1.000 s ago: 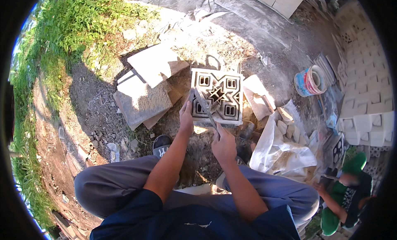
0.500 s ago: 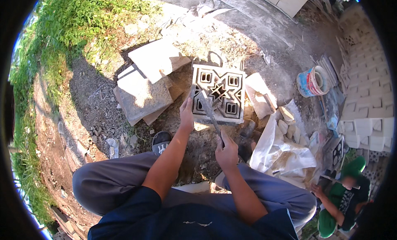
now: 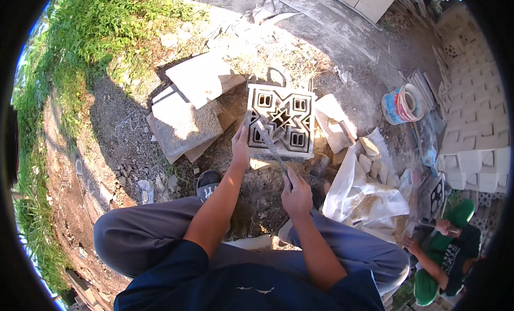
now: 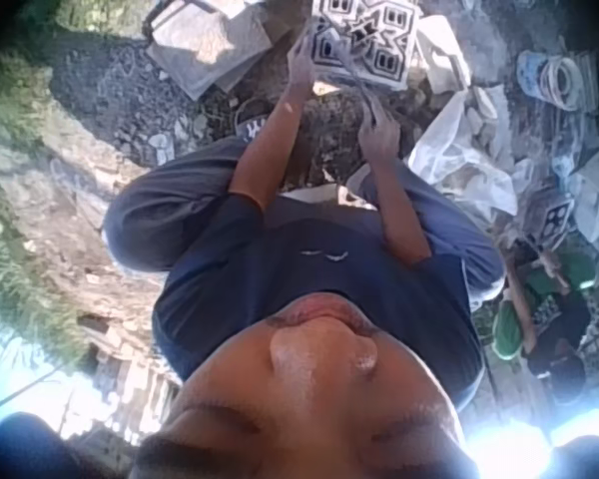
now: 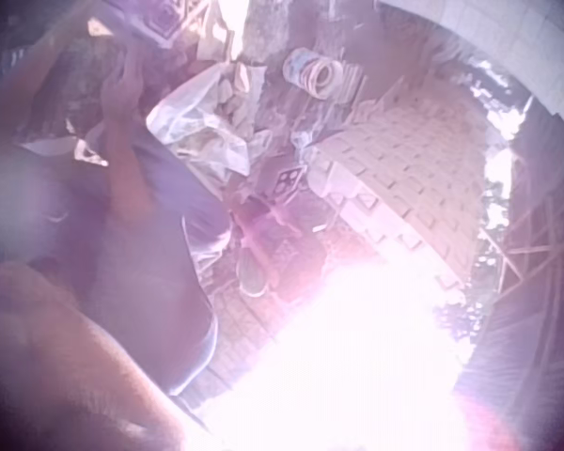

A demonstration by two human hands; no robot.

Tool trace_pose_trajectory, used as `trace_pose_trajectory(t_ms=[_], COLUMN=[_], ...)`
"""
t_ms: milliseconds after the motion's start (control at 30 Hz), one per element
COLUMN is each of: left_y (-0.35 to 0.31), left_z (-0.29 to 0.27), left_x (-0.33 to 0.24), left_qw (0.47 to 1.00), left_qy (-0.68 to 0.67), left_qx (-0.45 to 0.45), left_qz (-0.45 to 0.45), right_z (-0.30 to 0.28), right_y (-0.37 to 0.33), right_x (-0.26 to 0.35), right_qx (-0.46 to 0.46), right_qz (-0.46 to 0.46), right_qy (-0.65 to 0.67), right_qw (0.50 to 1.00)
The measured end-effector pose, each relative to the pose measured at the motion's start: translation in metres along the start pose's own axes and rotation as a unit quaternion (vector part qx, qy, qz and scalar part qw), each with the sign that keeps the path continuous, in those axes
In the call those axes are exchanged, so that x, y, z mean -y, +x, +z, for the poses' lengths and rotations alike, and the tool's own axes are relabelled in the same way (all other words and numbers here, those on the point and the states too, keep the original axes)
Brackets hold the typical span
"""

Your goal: The person cleans debris from a decorative stone tile using a metal tool, scraping the recessed pattern and edges before lifting the tile from the workspace.

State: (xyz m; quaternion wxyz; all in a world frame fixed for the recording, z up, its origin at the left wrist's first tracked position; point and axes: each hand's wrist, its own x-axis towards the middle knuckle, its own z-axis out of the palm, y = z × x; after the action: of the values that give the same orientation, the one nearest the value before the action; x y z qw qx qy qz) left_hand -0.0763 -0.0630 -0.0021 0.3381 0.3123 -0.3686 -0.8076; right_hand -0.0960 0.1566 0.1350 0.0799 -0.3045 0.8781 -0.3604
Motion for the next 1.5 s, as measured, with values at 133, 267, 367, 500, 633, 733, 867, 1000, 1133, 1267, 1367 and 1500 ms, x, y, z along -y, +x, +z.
trace_pose_trajectory(t_ms=[133, 267, 367, 500, 633, 733, 867, 1000, 1133, 1267, 1367, 1500], left_y=[-0.007, -0.007, 0.002, -0.001, -0.002, -0.002, -0.002, -0.001, 0.001, 0.0, -0.003, -0.001], left_z=[0.01, 0.017, -0.001, 0.007, 0.01, 0.009, 0.014, 0.006, 0.006, 0.001, 0.01, 0.004], left_x=[-0.009, -0.007, 0.001, 0.004, 0.002, 0.001, 0.001, 0.001, 0.005, 0.003, 0.003, 0.002], left_qw=[1.0, 0.999, 0.998, 0.999, 0.999, 0.998, 0.999, 0.999, 0.999, 0.998, 0.999, 0.999], left_qy=[0.0, 0.019, 0.013, 0.004, -0.002, 0.038, -0.01, 0.013, -0.009, 0.02, -0.003, 0.025], left_qx=[-0.02, -0.041, -0.046, -0.029, -0.033, -0.047, -0.012, -0.032, -0.041, -0.033, -0.032, -0.029], left_qz=[-0.017, -0.006, 0.041, 0.041, 0.041, 0.031, 0.038, 0.022, 0.022, 0.042, 0.034, 0.005], right_z=[-0.007, -0.011, 0.001, -0.004, -0.007, 0.0, 0.004, -0.003, -0.002, -0.003, -0.004, 0.001], right_y=[0.011, 0.005, 0.008, 0.021, 0.03, 0.032, 0.019, 0.021, 0.019, 0.02, 0.02, 0.022], right_x=[0.012, 0.007, 0.017, 0.012, 0.008, -0.003, -0.006, 0.003, 0.0, 0.002, -0.004, -0.013], right_qx=[-0.004, -0.014, 0.016, -0.045, -0.074, -0.116, -0.074, -0.038, -0.037, -0.031, -0.042, -0.033], right_qz=[0.022, 0.015, 0.026, -0.002, 0.027, -0.039, 0.014, 0.055, 0.041, 0.057, 0.06, 0.054], right_qy=[0.029, 0.046, 0.043, 0.016, 0.058, 0.056, 0.043, -0.002, 0.031, 0.031, 0.021, 0.036], right_qw=[0.999, 0.999, 0.999, 0.999, 0.995, 0.991, 0.996, 0.998, 0.998, 0.997, 0.997, 0.997])
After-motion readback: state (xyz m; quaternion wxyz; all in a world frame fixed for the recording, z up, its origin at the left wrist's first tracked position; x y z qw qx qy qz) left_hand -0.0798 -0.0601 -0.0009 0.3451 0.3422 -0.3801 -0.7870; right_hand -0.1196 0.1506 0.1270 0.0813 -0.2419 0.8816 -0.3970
